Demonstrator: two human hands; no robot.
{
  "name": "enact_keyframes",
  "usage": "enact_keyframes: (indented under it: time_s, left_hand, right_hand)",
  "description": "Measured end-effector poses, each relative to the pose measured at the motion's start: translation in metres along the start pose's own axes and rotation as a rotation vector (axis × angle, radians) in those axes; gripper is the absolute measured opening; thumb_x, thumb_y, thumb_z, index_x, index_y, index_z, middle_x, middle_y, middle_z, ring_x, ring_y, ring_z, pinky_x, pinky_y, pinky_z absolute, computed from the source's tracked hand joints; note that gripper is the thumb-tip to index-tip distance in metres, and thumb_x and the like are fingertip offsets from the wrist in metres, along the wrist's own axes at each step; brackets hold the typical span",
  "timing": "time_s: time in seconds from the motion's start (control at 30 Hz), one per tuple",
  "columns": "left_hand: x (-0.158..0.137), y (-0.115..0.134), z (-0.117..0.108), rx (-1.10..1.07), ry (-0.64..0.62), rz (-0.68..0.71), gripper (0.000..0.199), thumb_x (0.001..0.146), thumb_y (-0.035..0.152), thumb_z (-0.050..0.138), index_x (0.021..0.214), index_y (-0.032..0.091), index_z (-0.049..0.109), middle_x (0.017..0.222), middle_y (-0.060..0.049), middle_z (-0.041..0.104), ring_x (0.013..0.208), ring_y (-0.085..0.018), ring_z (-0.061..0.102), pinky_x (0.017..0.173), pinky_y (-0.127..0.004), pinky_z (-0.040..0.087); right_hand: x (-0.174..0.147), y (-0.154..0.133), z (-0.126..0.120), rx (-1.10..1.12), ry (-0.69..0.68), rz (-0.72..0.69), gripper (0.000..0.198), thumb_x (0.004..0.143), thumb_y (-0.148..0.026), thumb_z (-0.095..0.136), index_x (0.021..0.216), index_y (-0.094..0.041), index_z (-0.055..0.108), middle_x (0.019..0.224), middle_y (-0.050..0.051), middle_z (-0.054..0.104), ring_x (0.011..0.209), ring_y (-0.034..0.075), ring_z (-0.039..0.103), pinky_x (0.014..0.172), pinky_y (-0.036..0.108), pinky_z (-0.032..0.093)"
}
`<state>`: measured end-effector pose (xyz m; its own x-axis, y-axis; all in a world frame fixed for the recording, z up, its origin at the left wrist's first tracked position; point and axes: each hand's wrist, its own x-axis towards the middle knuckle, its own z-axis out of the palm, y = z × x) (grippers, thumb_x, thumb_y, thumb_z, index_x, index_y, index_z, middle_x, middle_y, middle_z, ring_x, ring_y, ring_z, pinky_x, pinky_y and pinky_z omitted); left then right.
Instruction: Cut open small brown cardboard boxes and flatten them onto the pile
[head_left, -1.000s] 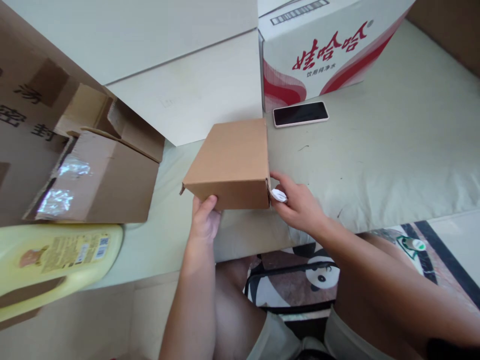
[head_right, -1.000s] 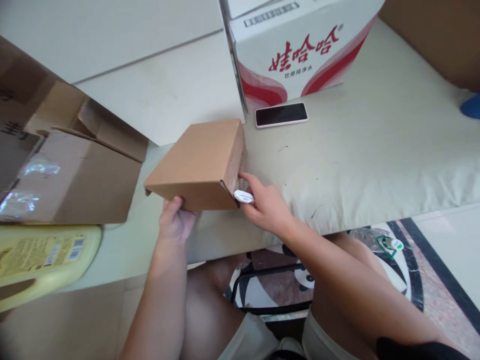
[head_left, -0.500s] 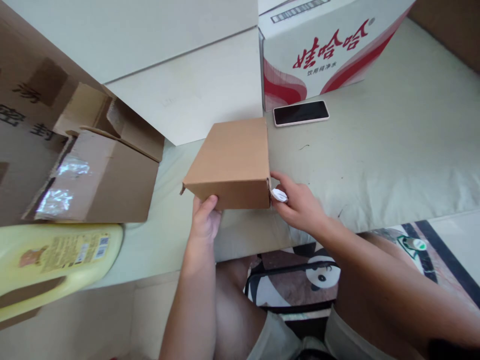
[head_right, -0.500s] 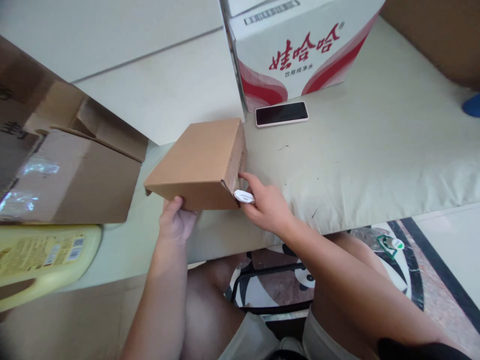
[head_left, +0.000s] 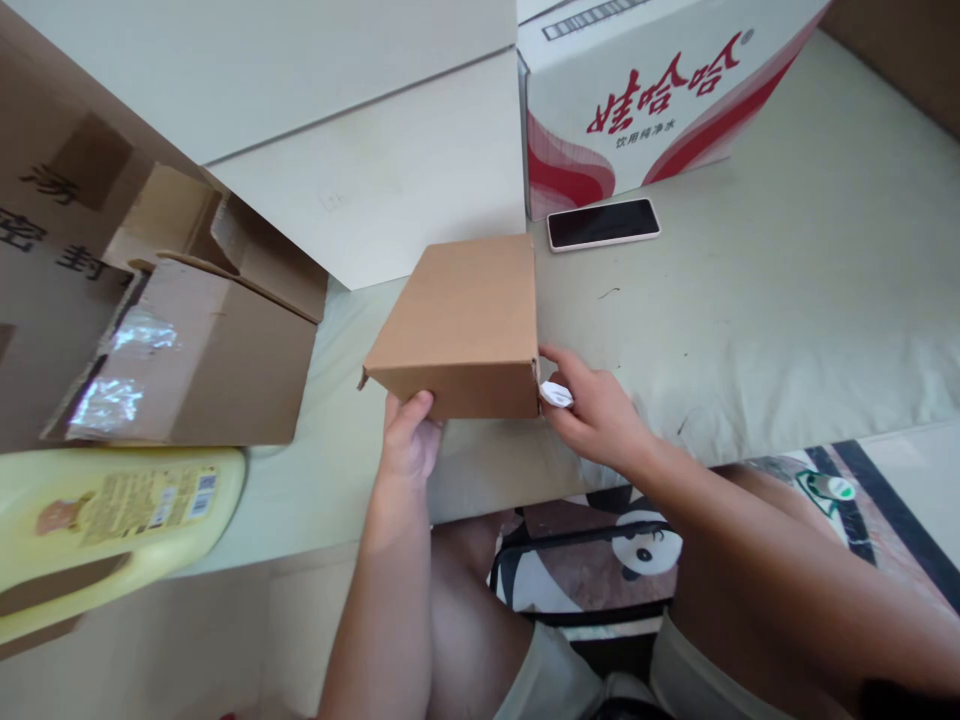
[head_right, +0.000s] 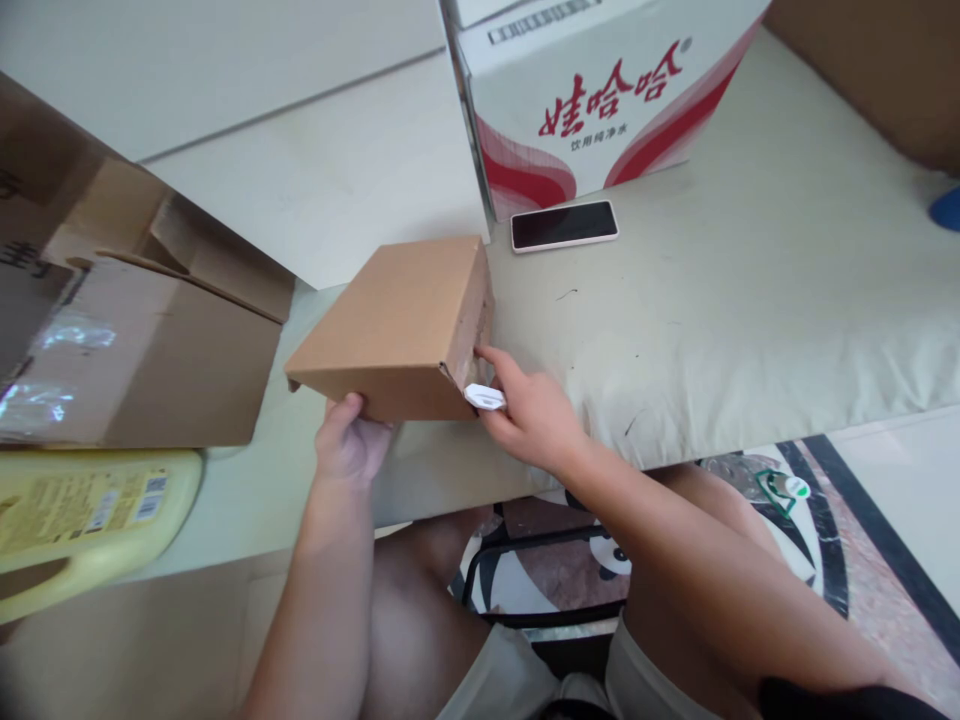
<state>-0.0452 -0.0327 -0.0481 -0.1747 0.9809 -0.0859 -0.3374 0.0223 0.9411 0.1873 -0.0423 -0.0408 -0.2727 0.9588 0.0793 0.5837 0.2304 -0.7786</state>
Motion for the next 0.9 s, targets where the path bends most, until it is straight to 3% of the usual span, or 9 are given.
enact_keyframes:
  time_s: [0.13, 0.33, 0.9]
  left_hand:
    - [-0.0002, 0.0005, 0.0008, -0.032, 0.034, -0.024, 0.064, 0.055, 0.045, 0.092, 0.114, 0.03, 0.071, 0.092, -0.001, 0.079, 0.083, -0.02, 0.073, 0.062, -0.025, 0.055]
    - [0.0006, -0.0014, -0.0031, -0.031, 0.012, -0.037, 0.068, 0.057, 0.045, 0.092, 0.12, 0.03, 0.07, 0.097, -0.002, 0.08, 0.09, -0.021, 0.074, 0.071, -0.027, 0.058]
    - [-0.0007, 0.0013, 0.0032, -0.056, 0.05, -0.046, 0.06, 0.052, 0.041, 0.093, 0.108, 0.029, 0.075, 0.092, -0.002, 0.08, 0.082, -0.02, 0.074, 0.063, -0.025, 0.057]
  right_hand:
    - [0.0002, 0.001, -0.0004, 0.007, 0.008, -0.006, 0.057, 0.086, -0.028, 0.046, 0.14, -0.013, 0.047, 0.078, 0.007, 0.075, 0.065, 0.024, 0.065, 0.059, 0.032, 0.038]
    - [-0.0004, -0.0006, -0.0015, 0.005, -0.014, -0.004, 0.06, 0.085, -0.026, 0.045, 0.143, -0.011, 0.045, 0.075, 0.006, 0.074, 0.061, 0.023, 0.062, 0.058, 0.032, 0.036]
    - [-0.0009, -0.0002, -0.0013, -0.019, -0.045, 0.01, 0.063, 0.084, -0.025, 0.043, 0.145, -0.01, 0.043, 0.077, 0.007, 0.073, 0.062, 0.023, 0.061, 0.058, 0.032, 0.036]
